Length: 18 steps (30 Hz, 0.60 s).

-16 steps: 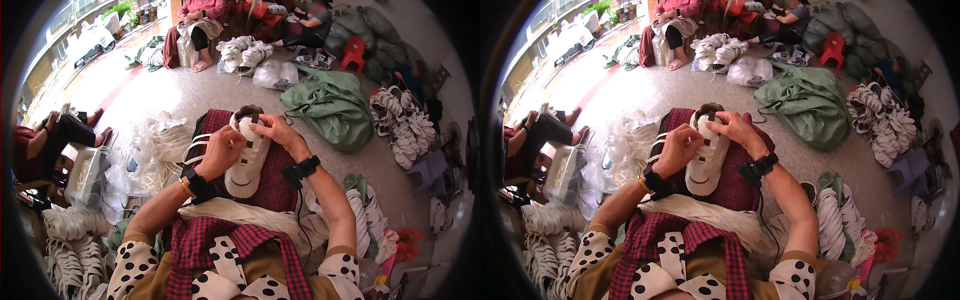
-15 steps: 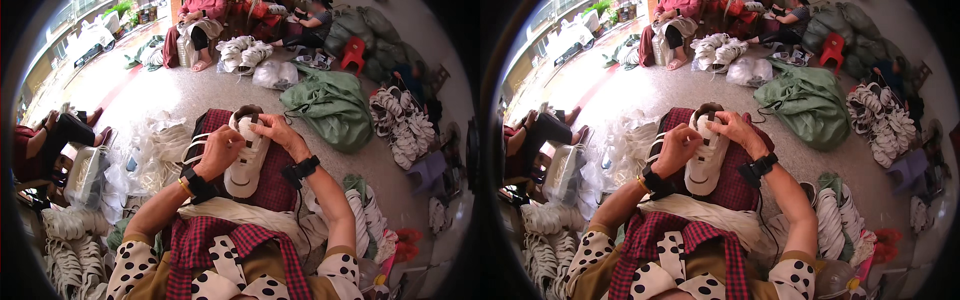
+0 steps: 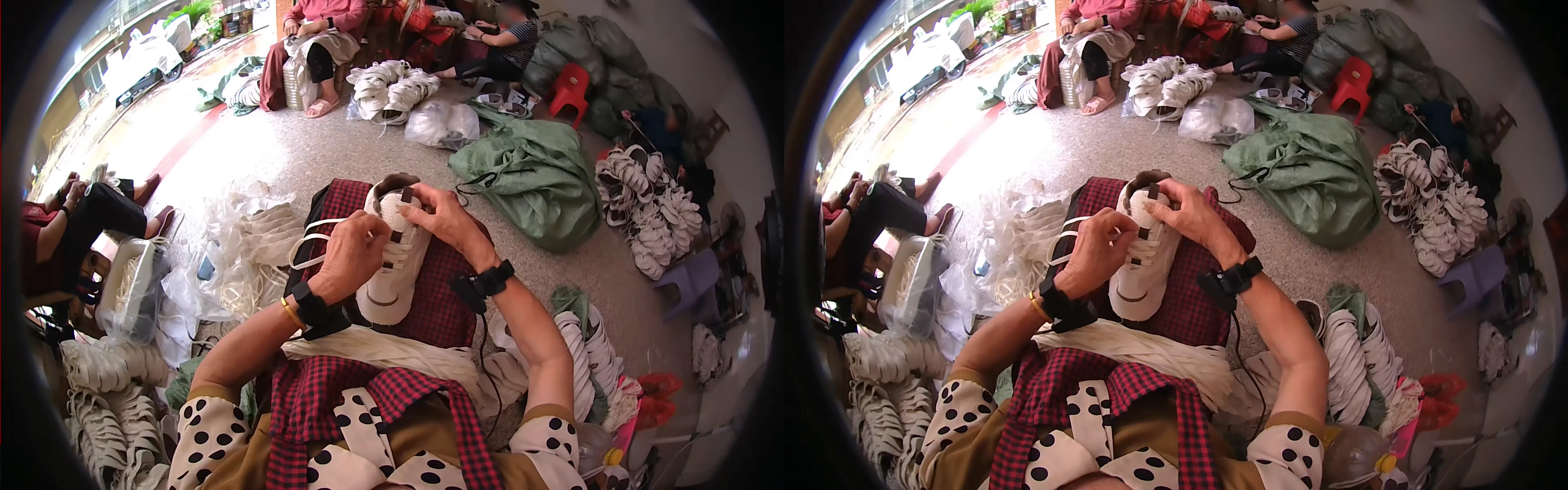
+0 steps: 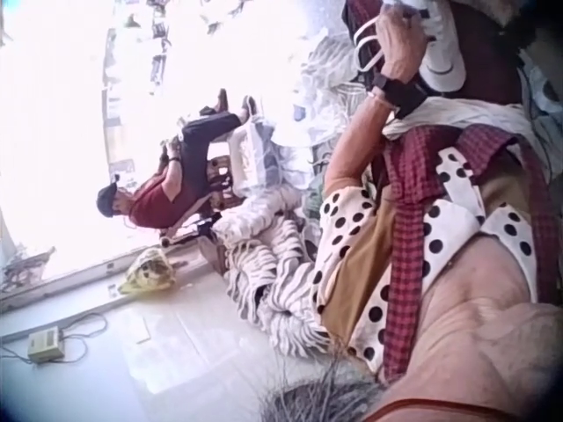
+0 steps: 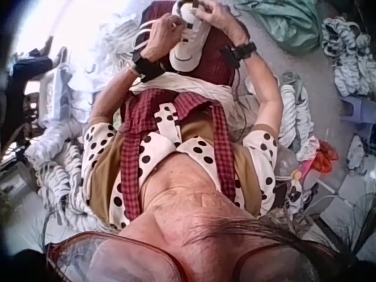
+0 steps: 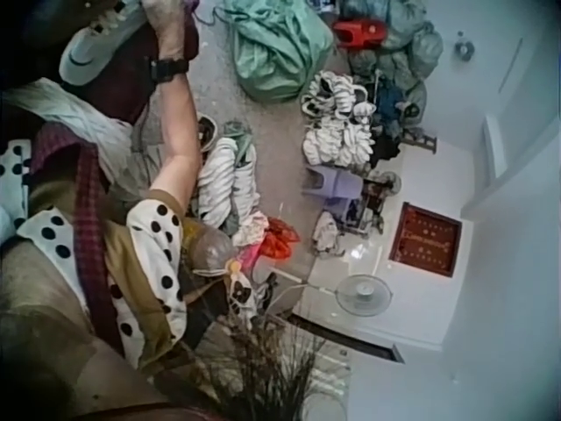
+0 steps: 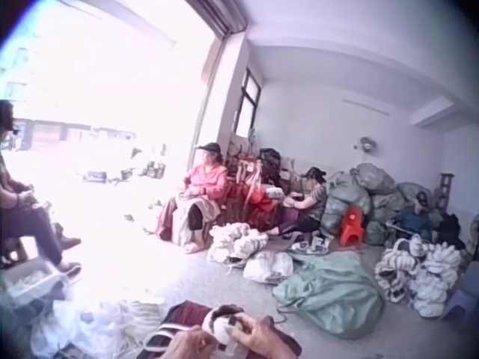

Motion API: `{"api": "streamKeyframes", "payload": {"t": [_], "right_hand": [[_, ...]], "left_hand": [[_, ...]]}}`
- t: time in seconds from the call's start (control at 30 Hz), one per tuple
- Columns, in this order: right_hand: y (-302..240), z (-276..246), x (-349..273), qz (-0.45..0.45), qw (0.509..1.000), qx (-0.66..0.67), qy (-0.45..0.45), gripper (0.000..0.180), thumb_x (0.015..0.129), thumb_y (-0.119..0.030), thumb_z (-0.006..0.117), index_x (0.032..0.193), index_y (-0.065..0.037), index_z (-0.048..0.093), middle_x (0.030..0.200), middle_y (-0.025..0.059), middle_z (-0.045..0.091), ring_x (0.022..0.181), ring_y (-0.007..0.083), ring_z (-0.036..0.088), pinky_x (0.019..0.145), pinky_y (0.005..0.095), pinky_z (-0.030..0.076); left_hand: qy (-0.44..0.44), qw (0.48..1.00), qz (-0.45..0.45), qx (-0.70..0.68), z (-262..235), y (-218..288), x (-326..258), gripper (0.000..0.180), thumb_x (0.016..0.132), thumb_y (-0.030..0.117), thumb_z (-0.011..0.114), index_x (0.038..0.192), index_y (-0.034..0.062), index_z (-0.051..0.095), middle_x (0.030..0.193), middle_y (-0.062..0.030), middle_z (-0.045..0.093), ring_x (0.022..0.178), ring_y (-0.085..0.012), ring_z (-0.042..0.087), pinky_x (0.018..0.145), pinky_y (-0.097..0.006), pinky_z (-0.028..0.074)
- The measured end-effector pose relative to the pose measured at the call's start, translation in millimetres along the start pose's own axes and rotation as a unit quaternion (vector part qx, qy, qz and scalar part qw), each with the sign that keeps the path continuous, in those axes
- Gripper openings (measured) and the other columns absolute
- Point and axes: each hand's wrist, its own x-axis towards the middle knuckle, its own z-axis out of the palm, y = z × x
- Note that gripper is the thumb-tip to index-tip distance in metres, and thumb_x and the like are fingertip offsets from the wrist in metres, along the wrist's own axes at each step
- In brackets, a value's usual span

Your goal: Lacing white sneakers in a shoe manufacturing environment.

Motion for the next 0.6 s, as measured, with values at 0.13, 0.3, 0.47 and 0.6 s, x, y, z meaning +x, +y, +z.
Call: {"api": "streamKeyframes", "payload": {"t": [0.13, 0.3, 0.47, 0.6], "right_hand": [[-25, 4, -17, -0.113, 0.973, -0.129, 0.152, 0.023, 0.081, -0.013, 0.073, 0.098, -0.003, 0.062, 0.087, 0.0053, 0.064, 0.085, 0.0220, 0.059, 0.075, 0.0363, 0.051], [-34, 6, -23, -0.248, 0.915, -0.318, 0.028, 0.020, 0.075, -0.007, 0.072, 0.092, -0.005, 0.061, 0.090, 0.0093, 0.061, 0.094, 0.0285, 0.057, 0.079, 0.0402, 0.049], [-47, 19, -22, -0.212, 0.852, -0.477, -0.024, 0.016, 0.076, -0.005, 0.067, 0.089, -0.005, 0.057, 0.087, 0.0098, 0.062, 0.094, 0.0291, 0.058, 0.078, 0.0409, 0.050], [-45, 30, -15, -0.190, 0.809, -0.554, -0.042, 0.016, 0.075, -0.008, 0.067, 0.087, -0.003, 0.057, 0.085, 0.0124, 0.063, 0.093, 0.0311, 0.059, 0.077, 0.0438, 0.048]], "left_hand": [[0.020, 0.997, -0.026, -0.064, 2, 1, -1, 0.016, 0.078, 0.002, 0.070, 0.087, 0.0018, 0.057, 0.078, -0.0080, 0.064, 0.069, -0.0182, 0.062, 0.064, -0.032, 0.051], [0.038, 0.997, -0.019, -0.068, 12, -3, -3, 0.015, 0.077, 0.001, 0.069, 0.087, 0.0023, 0.058, 0.078, -0.0083, 0.065, 0.067, -0.0175, 0.062, 0.061, -0.032, 0.050], [0.028, 0.997, -0.033, -0.064, 14, -7, -3, 0.016, 0.077, 0.000, 0.068, 0.090, 0.0021, 0.059, 0.077, -0.0083, 0.066, 0.063, -0.0192, 0.062, 0.058, -0.033, 0.050], [0.040, 0.997, -0.019, -0.070, 14, -9, -2, 0.015, 0.077, 0.000, 0.068, 0.090, 0.0020, 0.060, 0.078, -0.0086, 0.066, 0.064, -0.0206, 0.063, 0.060, -0.034, 0.050]]}}
